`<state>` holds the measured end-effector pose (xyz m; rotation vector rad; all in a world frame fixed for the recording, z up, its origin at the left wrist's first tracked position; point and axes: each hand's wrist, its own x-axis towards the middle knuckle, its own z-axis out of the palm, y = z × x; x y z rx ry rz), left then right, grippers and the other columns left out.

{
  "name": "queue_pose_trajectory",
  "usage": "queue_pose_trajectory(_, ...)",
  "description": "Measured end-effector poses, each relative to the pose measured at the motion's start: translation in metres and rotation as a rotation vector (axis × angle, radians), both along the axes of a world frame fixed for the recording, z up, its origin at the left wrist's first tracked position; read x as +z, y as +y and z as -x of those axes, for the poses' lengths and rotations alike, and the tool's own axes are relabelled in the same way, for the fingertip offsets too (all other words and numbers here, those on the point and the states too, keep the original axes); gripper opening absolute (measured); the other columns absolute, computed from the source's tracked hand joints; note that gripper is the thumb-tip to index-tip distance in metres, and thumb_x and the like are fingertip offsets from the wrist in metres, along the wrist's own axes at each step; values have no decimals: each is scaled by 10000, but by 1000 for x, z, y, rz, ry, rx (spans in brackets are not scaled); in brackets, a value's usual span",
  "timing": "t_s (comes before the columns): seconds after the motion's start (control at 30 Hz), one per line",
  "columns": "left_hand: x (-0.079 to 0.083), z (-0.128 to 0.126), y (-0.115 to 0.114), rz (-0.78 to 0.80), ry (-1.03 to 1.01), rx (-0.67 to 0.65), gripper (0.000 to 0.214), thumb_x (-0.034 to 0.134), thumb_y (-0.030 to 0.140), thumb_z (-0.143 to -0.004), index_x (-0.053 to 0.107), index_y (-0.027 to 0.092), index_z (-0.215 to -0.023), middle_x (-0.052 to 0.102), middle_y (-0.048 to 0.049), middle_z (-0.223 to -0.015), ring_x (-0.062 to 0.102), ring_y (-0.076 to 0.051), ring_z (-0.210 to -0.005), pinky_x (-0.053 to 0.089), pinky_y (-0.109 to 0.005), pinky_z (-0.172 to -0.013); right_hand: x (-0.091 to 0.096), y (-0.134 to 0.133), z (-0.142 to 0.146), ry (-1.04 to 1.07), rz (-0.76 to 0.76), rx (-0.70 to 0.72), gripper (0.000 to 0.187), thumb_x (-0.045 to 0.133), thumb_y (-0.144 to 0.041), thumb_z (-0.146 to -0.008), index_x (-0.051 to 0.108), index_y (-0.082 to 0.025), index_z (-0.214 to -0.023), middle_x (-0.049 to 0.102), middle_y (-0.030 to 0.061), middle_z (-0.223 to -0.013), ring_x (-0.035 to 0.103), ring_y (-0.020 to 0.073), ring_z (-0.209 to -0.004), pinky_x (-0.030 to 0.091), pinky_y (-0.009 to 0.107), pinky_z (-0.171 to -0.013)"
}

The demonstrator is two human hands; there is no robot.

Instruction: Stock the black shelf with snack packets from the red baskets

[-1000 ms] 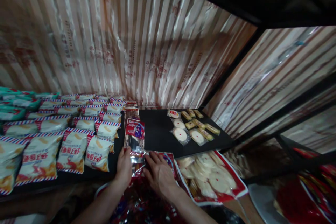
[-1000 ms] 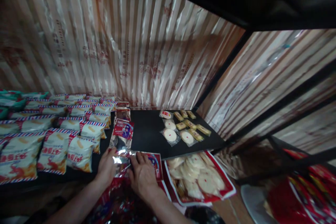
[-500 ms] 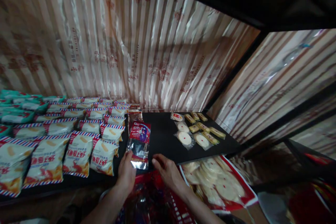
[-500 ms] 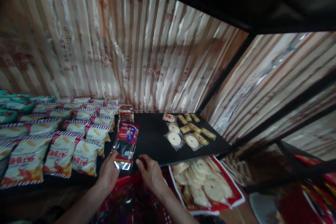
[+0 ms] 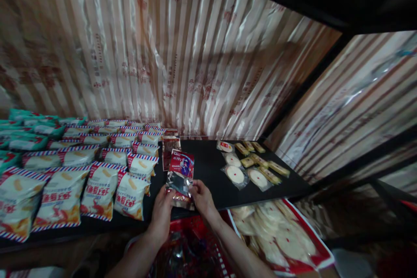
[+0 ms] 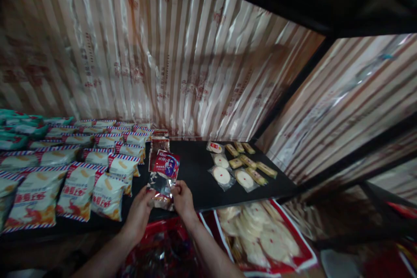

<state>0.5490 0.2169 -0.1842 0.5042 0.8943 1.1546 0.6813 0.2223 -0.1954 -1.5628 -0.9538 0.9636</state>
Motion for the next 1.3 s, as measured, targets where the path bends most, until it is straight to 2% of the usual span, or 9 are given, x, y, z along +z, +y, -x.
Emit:
queue_pose_trajectory(0.17,-7,-5,3,-28,109,65,566,671,216,-631,502,142,-1165,678,-111,-1030,652,-194,-914,493,-308,-824,5,16,-20,-40,-11,-81,142,546,-331,-618,487,-207,-654,426,-83,-475,402,96,-443,338,218,-464)
queue_pose_trajectory(0.33,-8,-9,4,-93,190,19,399,657,224,-643,600,144,-1029,695,-99,-956,671,-198,-833,512,-323,-815,12,28,-24,-89,-2,-36,112,537,-297,-657,509,-191,-679,455,-77,-497,416,83,-445,349,202,-451)
queue_pose_trajectory(0.5,-18,-5,8,-146,384,96,361,579,194,-668,621,145,-1024,656,-112,-1026,668,-179,-757,528,-313,-753,11,44,-13,-151,122,39,94,532,-277,-720,527,-188,-752,534,-55,-542,466,84,-432,356,187,-420)
queue_pose_trajectory(0.73,-32,-1,7,-333,599,134,340,497,189,-666,634,174,-976,557,-101,-1060,627,-165,-758,549,-321,-689,2,54,-10,-445,126,52,89,540,-225,-751,592,-196,-818,628,-28,-621,560,104,-521,402,193,-495)
queue_pose_trajectory(0.9,-25,-1,-2,-403,878,130,340,474,137,-680,641,184,-972,489,-112,-1165,604,-143,-748,525,-360,-806,0,52,-12,-503,106,58,168,515,-227,-780,598,-216,-926,632,-36,-622,582,118,-531,416,206,-521)
queue_pose_trajectory(0.97,-18,-1,-7,-472,1021,139,373,464,112,-692,636,200,-1011,466,-109,-1226,605,-171,-841,503,-390,-862,-1,52,-13,-536,104,73,193,505,-228,-789,594,-216,-959,637,-33,-636,594,125,-555,425,212,-542)
queue_pose_trajectory(1.07,-11,0,-10,-679,1195,83,422,449,76,-707,638,229,-1052,520,-84,-1239,534,-237,-1086,449,-432,-954,-1,53,-14,-593,99,99,258,502,-218,-791,570,-198,-1038,649,-19,-688,609,135,-610,439,220,-590)
queue_pose_trajectory(1.17,-13,0,-7,-860,1324,5,441,446,70,-724,631,211,-1099,562,-81,-1264,412,-274,-1251,378,-478,-1028,2,51,-13,-656,87,127,317,504,-216,-794,551,-189,-1107,658,-1,-755,619,141,-664,447,224,-629)
queue_pose_trajectory(1.3,-20,-2,-2,-926,1478,-51,452,461,103,-738,595,147,-1167,497,-122,-1350,366,-298,-1303,345,-505,-1048,6,49,-10,-751,66,163,339,506,-204,-801,568,-185,-1134,667,32,-853,629,151,-765,456,225,-701)
